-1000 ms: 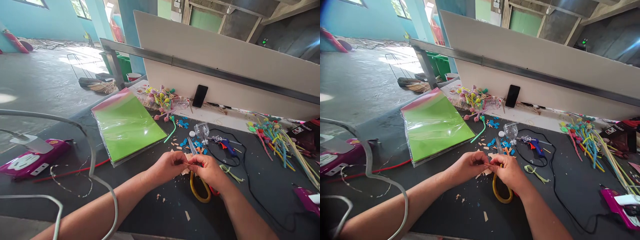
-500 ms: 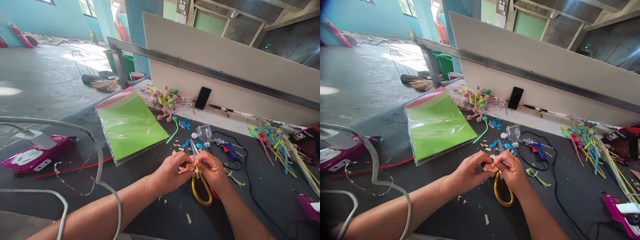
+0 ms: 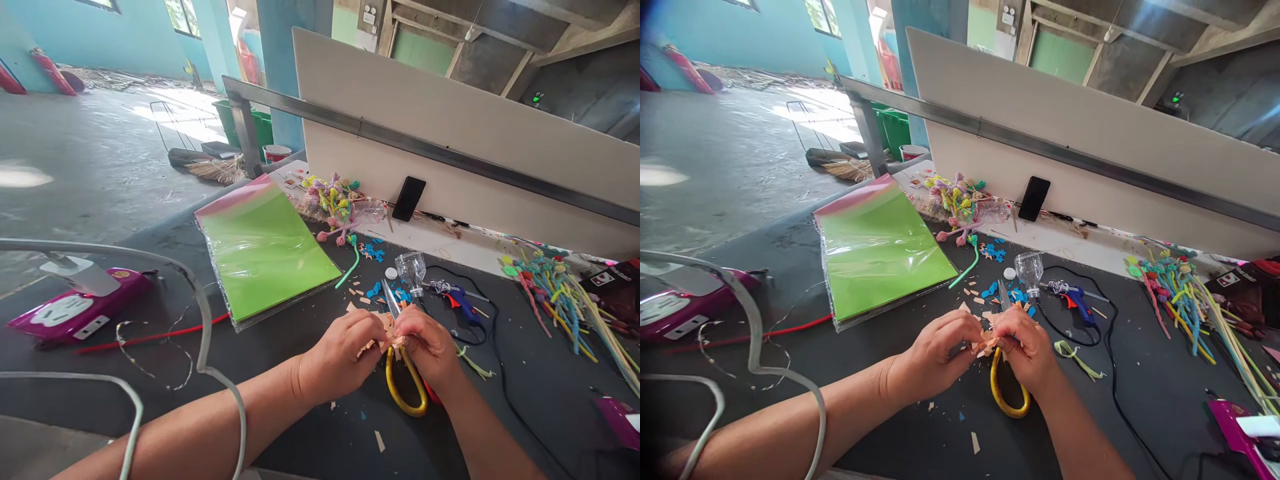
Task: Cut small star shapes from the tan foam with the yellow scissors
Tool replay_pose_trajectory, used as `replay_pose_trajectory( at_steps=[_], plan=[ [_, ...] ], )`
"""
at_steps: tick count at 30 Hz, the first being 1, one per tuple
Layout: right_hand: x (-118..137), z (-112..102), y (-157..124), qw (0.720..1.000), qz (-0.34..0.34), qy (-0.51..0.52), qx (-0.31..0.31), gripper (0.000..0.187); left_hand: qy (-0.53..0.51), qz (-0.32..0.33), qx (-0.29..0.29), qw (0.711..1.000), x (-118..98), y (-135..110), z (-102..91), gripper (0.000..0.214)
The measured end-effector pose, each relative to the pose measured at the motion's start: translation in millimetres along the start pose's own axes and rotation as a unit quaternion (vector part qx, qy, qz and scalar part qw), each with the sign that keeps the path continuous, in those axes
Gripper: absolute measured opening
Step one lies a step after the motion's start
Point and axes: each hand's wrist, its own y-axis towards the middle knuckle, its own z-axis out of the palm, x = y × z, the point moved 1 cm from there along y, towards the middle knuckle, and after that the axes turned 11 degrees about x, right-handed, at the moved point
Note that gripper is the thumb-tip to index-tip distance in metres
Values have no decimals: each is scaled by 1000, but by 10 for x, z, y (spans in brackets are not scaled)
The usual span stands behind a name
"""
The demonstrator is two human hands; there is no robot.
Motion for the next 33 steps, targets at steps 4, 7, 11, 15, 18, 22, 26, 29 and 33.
replay_pose_trajectory(
  at_steps=[4, 7, 11, 15, 18, 22, 26, 29, 33],
  plan=[
    [75, -13, 0, 997, -75, -23, -12, 19, 31, 87, -7, 996, -46, -25, -46, 15],
    [113, -19, -1, 994, -97, -40, -11, 26, 58, 113, 14, 992, -53, -46, -66, 16],
    [112, -21, -11, 994, -97, -45, -11, 25, 97, 134, 38, 986, -65, -58, -85, 16],
    [81, -15, -11, 997, -66, -36, -1, 16, 21, 81, 4, 996, -76, -17, -77, 14],
    [52, 0, -11, 1000, 3, -11, -4, 7, -86, -15, -23, 996, -41, 25, -30, 7],
    [-4, 33, -19, 989, 144, 42, -18, 10, -278, -183, 9, 943, 83, 52, 47, 18],
    [-32, 52, -12, 967, 233, 102, -26, 16, -434, -249, 54, 864, 174, 65, 67, 28],
    [-11, 44, 17, 962, 248, 109, -17, 16, -472, -269, 58, 838, 190, 76, 62, 32],
    [4, 30, 50, 965, 247, 89, -1, 16, -463, -284, 61, 837, 200, 83, 77, 33]
  ],
)
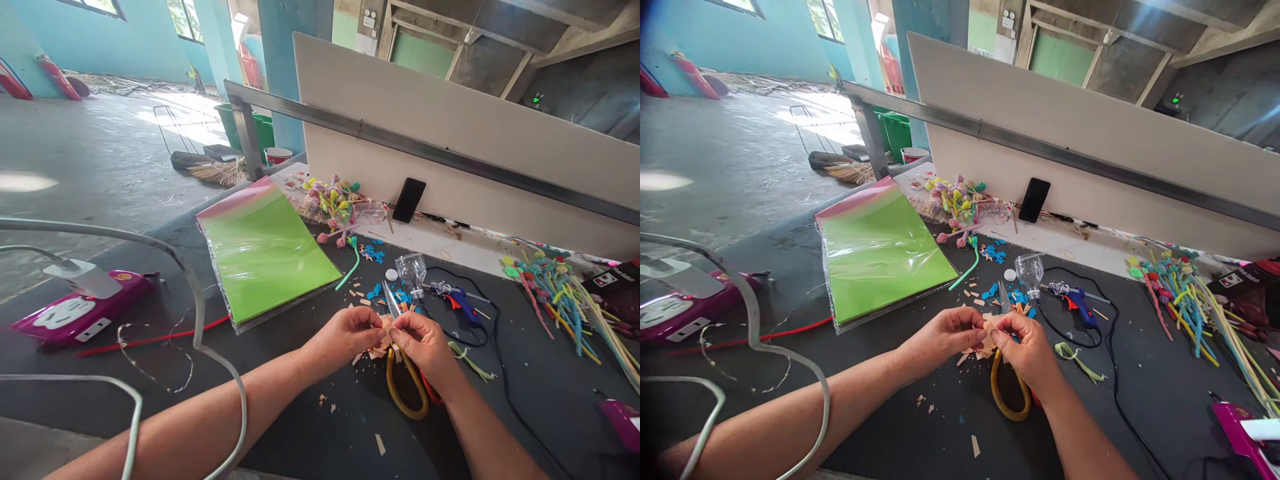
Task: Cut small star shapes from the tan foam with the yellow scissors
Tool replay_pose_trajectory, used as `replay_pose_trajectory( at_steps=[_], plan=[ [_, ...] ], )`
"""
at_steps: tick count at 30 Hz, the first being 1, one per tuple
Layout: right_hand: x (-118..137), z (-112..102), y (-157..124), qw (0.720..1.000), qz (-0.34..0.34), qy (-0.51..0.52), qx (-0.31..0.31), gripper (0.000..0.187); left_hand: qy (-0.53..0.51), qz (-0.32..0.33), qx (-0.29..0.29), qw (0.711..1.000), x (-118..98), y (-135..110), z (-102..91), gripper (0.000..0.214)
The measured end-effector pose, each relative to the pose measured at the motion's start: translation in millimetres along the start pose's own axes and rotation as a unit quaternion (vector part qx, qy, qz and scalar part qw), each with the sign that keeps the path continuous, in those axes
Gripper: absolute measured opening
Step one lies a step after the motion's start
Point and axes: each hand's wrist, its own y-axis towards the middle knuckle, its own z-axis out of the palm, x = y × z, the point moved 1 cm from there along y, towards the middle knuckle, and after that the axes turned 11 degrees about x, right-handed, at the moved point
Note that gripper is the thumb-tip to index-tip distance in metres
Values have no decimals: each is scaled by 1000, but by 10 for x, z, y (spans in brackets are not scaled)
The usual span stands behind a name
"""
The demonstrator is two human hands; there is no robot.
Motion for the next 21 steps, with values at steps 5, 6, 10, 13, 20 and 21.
replay_pose_trajectory(
  at_steps=[5, 6, 10, 13, 20, 21],
  plan=[
    [-62, 4, 26, 999, -8, -41, 8, 15, 113, 0, -32, 993, 81, 39, -32, 33],
    [-74, 7, 31, 999, -12, -52, 8, 14, 137, -3, -42, 990, 99, 46, -41, 31],
    [-95, 17, 51, 996, -14, -88, 7, 10, 212, -6, -58, 976, 124, 60, -65, 23],
    [-96, 22, 68, 991, -28, -132, 3, 10, 242, 7, -47, 969, 110, 67, -72, 17],
    [-173, 37, 86, 966, -79, -247, -9, 10, 370, -1, -99, 924, 153, 119, -154, 10],
    [-200, 35, 91, 962, -86, -259, -5, 11, 403, 3, -107, 909, 164, 128, -169, 10]
  ],
)
